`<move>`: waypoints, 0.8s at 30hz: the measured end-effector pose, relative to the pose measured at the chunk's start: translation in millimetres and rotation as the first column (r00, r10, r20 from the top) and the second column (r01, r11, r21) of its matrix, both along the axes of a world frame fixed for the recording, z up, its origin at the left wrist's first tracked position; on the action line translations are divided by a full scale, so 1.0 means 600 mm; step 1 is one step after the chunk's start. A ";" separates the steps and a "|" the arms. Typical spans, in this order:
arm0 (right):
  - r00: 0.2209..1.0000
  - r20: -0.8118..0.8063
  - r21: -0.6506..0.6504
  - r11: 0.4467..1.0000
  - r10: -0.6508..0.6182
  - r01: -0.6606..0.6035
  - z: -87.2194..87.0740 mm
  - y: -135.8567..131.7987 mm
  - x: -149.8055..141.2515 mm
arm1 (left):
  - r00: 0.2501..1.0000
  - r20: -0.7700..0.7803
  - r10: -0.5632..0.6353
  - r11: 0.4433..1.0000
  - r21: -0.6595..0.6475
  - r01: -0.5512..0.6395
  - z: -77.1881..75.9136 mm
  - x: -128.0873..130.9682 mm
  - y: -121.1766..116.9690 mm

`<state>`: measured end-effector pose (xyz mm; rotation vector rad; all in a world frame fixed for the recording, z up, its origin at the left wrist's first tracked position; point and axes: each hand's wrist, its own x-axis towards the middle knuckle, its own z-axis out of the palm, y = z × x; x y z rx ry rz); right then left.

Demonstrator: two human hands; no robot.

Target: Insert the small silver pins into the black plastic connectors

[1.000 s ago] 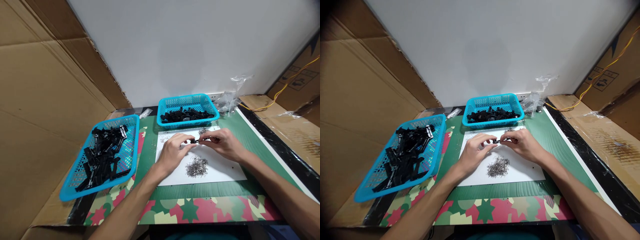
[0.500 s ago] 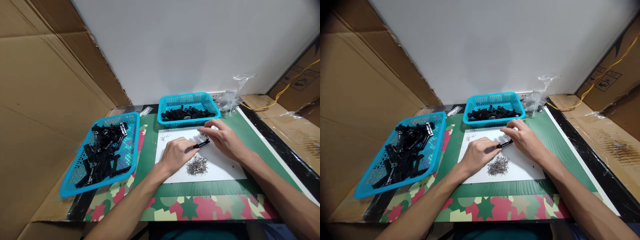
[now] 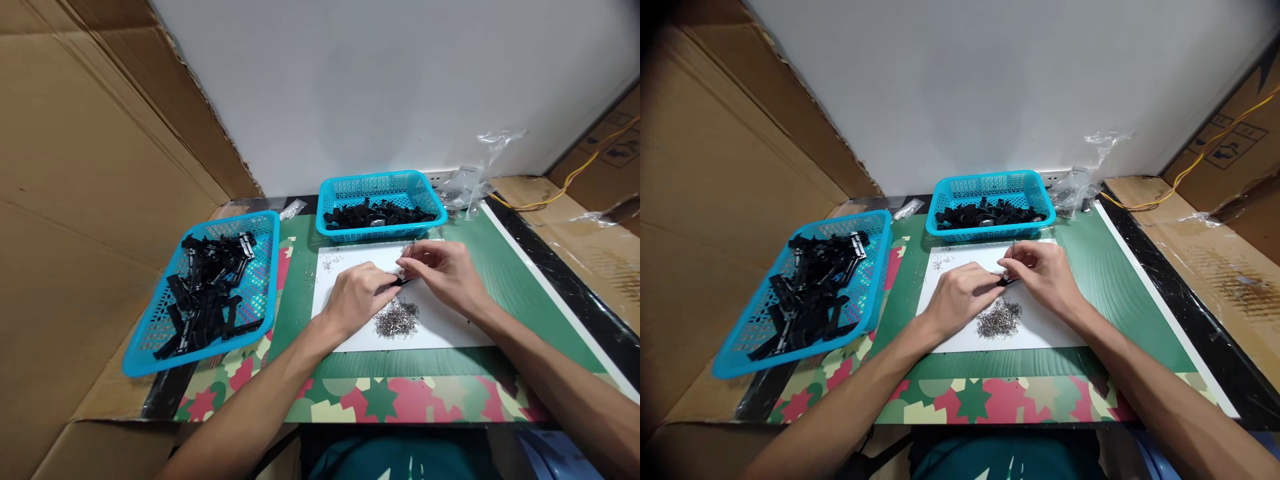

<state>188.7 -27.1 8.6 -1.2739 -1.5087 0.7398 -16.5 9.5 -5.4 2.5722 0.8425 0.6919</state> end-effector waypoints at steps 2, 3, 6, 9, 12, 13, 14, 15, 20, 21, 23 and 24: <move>1.000 0.026 0.001 1.000 0.002 -0.002 0.000 0.000 0.001 | 1.000 0.004 0.000 1.000 0.003 0.000 -0.001 0.001 -0.001; 0.999 0.037 0.002 1.000 0.000 0.000 0.000 0.001 0.001 | 1.000 0.009 0.006 1.000 0.006 -0.006 -0.002 0.001 -0.001; 0.999 0.045 -0.002 1.000 -0.005 0.005 0.001 0.000 -0.001 | 0.999 0.015 0.040 0.999 0.011 -0.040 -0.004 0.003 -0.003; 0.997 0.080 0.012 1.000 -0.021 0.020 0.003 -0.003 -0.004 | 0.998 0.014 0.057 0.998 0.000 -0.057 -0.003 0.005 -0.005; 0.980 0.186 0.082 0.995 -0.071 0.057 0.002 -0.008 -0.007 | 0.999 0.015 0.047 0.999 -0.015 -0.046 -0.001 0.006 -0.005; 0.972 0.218 0.112 0.992 -0.089 0.066 0.000 -0.009 -0.009 | 0.999 0.015 0.042 0.999 -0.023 -0.042 0.000 0.006 -0.005; 0.965 0.241 0.141 0.987 -0.106 0.073 -0.003 -0.010 -0.010 | 0.999 0.015 0.040 0.999 -0.031 -0.040 0.001 0.005 -0.004; 0.958 0.259 0.167 0.983 -0.120 0.078 -0.006 -0.012 -0.011 | 0.999 0.015 0.040 0.998 -0.041 -0.040 0.001 0.005 -0.003; 0.958 0.233 0.243 0.964 -0.169 0.111 -0.020 -0.016 -0.027 | 0.997 0.036 0.068 0.995 -0.071 -0.065 0.005 0.001 -0.003; 0.969 0.177 0.239 0.963 -0.173 0.128 -0.021 -0.016 -0.031 | 0.995 0.059 0.078 0.994 -0.076 -0.074 0.006 0.000 -0.004; 0.986 0.034 0.245 0.958 -0.162 0.149 -0.021 -0.013 -0.036 | 0.987 0.114 0.117 0.991 -0.078 -0.108 0.007 -0.001 -0.007; 0.984 -0.038 0.249 0.952 -0.174 0.178 -0.020 -0.010 -0.035 | 0.975 0.161 0.152 0.987 -0.078 -0.141 0.007 -0.002 -0.008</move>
